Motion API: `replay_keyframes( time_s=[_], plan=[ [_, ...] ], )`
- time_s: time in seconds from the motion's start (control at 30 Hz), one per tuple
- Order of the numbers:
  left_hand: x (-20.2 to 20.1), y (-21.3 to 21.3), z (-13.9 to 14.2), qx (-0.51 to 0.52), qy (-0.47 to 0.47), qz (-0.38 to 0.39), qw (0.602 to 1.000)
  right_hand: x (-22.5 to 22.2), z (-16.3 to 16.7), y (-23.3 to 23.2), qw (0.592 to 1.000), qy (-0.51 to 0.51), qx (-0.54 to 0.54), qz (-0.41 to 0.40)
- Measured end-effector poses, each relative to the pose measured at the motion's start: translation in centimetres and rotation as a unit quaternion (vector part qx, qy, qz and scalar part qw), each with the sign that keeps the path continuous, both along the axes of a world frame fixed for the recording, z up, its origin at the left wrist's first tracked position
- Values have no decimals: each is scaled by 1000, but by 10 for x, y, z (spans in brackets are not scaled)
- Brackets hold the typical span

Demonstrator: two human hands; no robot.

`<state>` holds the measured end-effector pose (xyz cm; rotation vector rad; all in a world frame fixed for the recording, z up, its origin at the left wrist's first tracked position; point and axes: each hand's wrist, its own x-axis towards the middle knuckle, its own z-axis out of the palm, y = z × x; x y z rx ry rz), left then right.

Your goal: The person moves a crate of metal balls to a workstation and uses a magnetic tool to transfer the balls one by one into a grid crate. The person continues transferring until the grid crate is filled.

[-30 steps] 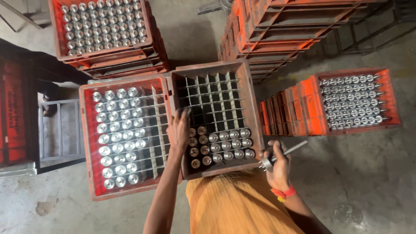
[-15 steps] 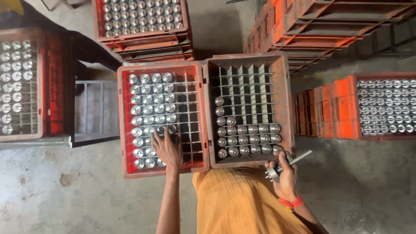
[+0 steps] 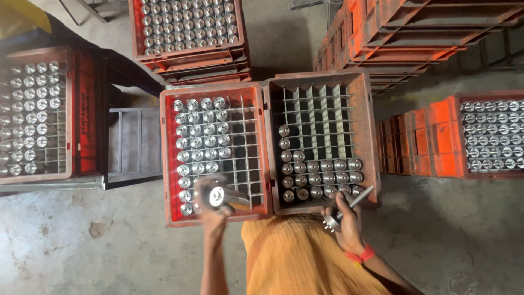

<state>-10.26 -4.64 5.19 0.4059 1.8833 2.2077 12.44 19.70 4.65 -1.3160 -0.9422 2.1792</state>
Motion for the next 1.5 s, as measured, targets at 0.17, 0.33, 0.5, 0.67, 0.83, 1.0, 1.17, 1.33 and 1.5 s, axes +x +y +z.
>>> replay_keyframes(
  time_s=[0.17,0.33,0.5,0.67,0.83,1.0,1.17,1.33,1.5],
  plan=[
    [65,80,-17,-116,-350,-178,912,-22,20,0,995,67,11,74],
    [121,113,29,-309,-47,-219,924,-40,42,9,991,112,59,42],
    [130,139,64,-342,-73,-305,886,-30,44,16,983,115,125,65],
    [131,156,51,-384,-66,-413,823,-7,30,32,957,178,155,165],
    [126,158,9,-246,-69,-464,848,-1,3,63,993,105,40,16],
    [59,173,-35,-455,89,-278,841,32,-14,130,979,116,63,-156],
    [-43,217,-63,-505,233,-113,823,46,-31,134,974,124,32,-186],
    [-73,228,-84,-536,361,-127,753,37,-36,98,986,99,41,-126],
    [-24,183,-89,-470,186,-143,851,37,-39,71,994,66,37,-82]
  ],
)
